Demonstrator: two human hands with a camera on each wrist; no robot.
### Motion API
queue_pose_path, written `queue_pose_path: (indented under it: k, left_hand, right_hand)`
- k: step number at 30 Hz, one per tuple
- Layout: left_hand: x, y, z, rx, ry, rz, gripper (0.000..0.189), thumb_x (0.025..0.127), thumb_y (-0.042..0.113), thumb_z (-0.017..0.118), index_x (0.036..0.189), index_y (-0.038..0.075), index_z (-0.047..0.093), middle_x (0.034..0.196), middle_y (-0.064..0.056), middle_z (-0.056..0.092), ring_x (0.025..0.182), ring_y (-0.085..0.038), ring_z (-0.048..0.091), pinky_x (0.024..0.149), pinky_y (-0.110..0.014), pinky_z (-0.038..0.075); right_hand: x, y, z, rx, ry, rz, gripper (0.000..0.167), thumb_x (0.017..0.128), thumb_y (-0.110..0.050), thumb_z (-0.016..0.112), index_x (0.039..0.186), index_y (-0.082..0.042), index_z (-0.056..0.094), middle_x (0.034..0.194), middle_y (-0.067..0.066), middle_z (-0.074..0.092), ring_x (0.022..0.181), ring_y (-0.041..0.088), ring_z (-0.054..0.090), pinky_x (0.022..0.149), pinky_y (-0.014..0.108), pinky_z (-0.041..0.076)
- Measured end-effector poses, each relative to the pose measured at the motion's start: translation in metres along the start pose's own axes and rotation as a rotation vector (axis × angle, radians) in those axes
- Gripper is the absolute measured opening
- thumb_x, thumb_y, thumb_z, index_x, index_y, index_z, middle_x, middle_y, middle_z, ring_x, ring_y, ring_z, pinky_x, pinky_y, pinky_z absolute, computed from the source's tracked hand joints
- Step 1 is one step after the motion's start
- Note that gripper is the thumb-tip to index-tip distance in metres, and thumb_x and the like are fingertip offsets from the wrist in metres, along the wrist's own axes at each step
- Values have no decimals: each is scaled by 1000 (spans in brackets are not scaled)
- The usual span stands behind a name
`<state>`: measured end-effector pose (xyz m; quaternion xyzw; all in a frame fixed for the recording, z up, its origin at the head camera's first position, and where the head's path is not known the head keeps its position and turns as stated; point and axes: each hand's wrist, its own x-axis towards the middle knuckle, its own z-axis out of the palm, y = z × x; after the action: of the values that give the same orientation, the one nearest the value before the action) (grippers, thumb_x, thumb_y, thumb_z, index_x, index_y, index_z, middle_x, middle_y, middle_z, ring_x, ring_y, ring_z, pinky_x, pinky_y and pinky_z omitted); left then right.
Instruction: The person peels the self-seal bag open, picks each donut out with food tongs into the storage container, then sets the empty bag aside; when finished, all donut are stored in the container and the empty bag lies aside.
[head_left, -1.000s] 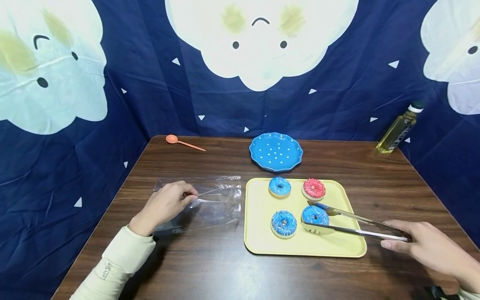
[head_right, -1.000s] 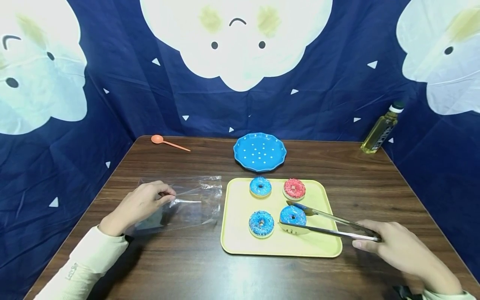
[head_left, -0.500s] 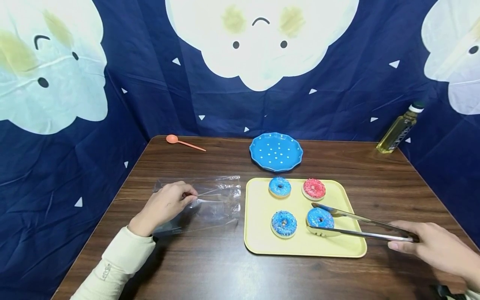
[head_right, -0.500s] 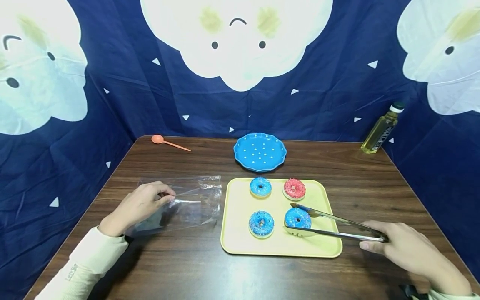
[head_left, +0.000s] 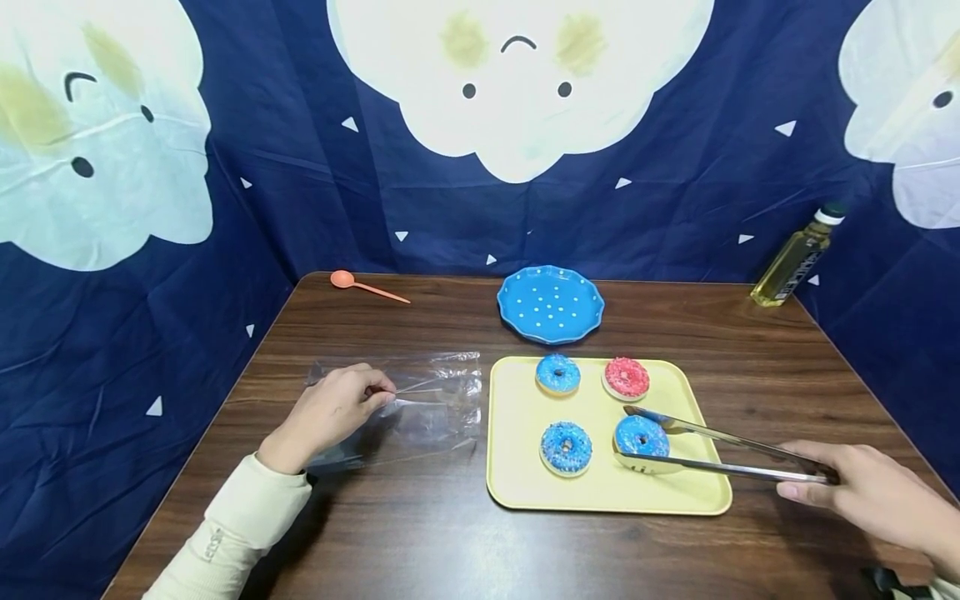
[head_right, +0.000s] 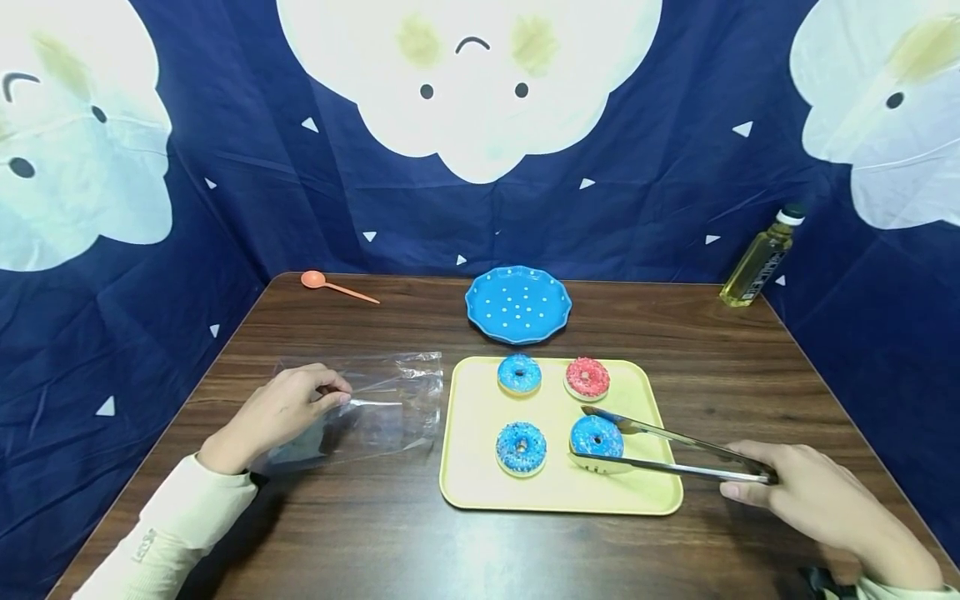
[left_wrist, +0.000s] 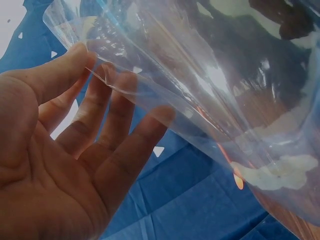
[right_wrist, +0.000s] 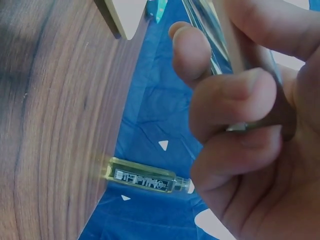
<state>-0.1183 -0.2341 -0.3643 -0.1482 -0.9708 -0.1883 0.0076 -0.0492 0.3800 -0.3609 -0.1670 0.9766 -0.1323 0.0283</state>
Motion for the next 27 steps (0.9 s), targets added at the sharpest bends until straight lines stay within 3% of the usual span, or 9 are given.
queue_pose_path:
  k: [5, 12, 18, 23, 27]
  left_hand:
    - [0, -1, 0, 4, 8, 4, 7, 96, 21, 71, 98, 16, 75, 85, 7, 61, 70, -11, 53, 60, -33, 45]
    - [1, -1, -1, 8, 10, 4, 6, 95, 20, 72, 98, 15, 75, 86, 6, 62, 71, -12, 54, 62, -33, 46]
    - [1, 0, -1, 9, 6, 4, 7, 96, 21, 71, 98, 16, 75, 87, 6, 62, 71, -11, 54, 61, -33, 46]
    - [2, -1, 3, 27, -6, 5, 5, 95, 20, 72, 97, 16, 75, 87, 6, 63, 74, -11, 56, 65, -37, 49]
    - [2, -1, 7, 38, -11, 10, 4, 94, 21, 73, 96, 17, 75, 86, 8, 64, 76, -10, 59, 68, -41, 51]
  right_hand:
    - [-1, 0, 0, -7, 37, -29, 39, 82, -26, 83, 113, -6, 71, 70, -23, 45, 67, -3, 41, 58, 27, 37]
    - [-5, 0, -1, 71, 110, -67, 34, 79, -17, 85, 108, -7, 69, 69, -21, 39, 59, -3, 36, 53, 24, 28]
    - [-9, 1, -8, 40, 148, -44, 37, 77, -19, 86, 109, -10, 70, 66, -22, 39, 61, -4, 37, 56, 24, 30]
    - [-12, 1, -9, 76, 190, -8, 33, 78, -17, 86, 107, -13, 70, 65, -21, 39, 60, -3, 37, 56, 24, 29]
    - [-11, 0, -11, 93, 237, 66, 40, 79, -21, 86, 112, -6, 69, 68, -16, 51, 65, -4, 41, 57, 20, 31]
